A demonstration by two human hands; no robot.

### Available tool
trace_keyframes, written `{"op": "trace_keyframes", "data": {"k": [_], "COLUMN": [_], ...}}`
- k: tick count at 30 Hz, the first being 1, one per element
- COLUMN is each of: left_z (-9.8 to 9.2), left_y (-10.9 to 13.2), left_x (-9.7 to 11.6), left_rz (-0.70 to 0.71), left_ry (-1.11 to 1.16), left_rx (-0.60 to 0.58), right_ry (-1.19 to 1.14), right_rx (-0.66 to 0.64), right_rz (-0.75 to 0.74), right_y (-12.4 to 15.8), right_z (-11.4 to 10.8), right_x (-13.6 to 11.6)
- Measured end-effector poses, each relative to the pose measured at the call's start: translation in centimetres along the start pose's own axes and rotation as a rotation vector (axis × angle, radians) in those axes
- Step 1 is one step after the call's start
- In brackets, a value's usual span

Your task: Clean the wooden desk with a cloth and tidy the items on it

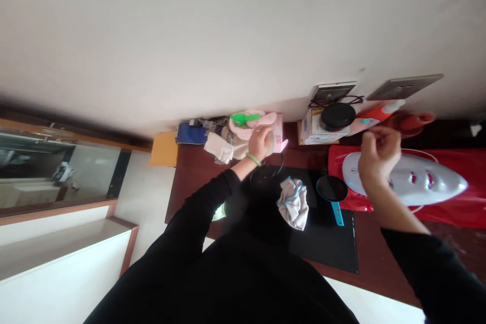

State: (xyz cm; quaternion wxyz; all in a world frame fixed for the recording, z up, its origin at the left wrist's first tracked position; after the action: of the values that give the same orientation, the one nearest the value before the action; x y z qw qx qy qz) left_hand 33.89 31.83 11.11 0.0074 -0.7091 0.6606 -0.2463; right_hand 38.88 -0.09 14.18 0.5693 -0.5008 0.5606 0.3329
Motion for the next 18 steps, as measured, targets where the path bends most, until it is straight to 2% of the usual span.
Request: {"op": "trace_keyframes", "data": {"k": [2, 4, 6, 8, 10, 13, 15, 18], "left_z": [-1.2, -2.1, -2.7, -3.2, -3.8, -4.8, -5.4, -5.8], "left_y": [1.6, 1.8, 1.0, -0.2, -1.4, -2.2, -2.2, -1.7], "left_x": [-2.4, -4.2, -5.3, -5.9, -6.2, -6.6, -6.9, -7.2], "left_rz": [-0.122, -0.215, -0.225, -0.167, -0.111, -0.061, -0.04, -0.03], "left_ry": [-0.122, -0.236, -0.303, -0.331, -0.349, -0.373, -0.379, -0.366], "left_rx": [0.012, -0.011, -0.061, -0.114, -0.157, -0.203, -0.229, -0.231], "right_ry": [0.024, -0.016, -0.069, -0.092, -0.092, -0.065, -0.048, -0.035], "right_rx": [-0.118, -0.298, -0.415, -0.468, -0.508, -0.54, -0.52, -0.464], "right_rz": [-0.037, 0.003, 0.057, 0.098, 0.121, 0.12, 0.107, 0.098], "right_y": [5.6, 10.8, 14.8, 17.6, 19.2, 20.1, 19.7, 17.5], "right_z": [-0.1, 0.9, 2.6, 4.3, 5.6, 6.9, 7.8, 10.2], "right_x": [1.3, 2.4, 3.3, 3.7, 3.8, 3.6, 3.6, 3.8]}}
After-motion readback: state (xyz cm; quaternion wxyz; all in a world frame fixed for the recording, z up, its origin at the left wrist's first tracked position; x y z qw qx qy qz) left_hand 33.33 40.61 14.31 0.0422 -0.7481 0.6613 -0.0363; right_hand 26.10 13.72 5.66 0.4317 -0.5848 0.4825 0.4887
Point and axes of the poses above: each hand's wrist, its own y-axis away from the middle knuckle, its own z-axis out of the palm, x = y × z, the point moved 1 cm from there along -y, towards the middle knuckle, and after that the axes turned 14 degrees about -y, right-handed, at the moved point
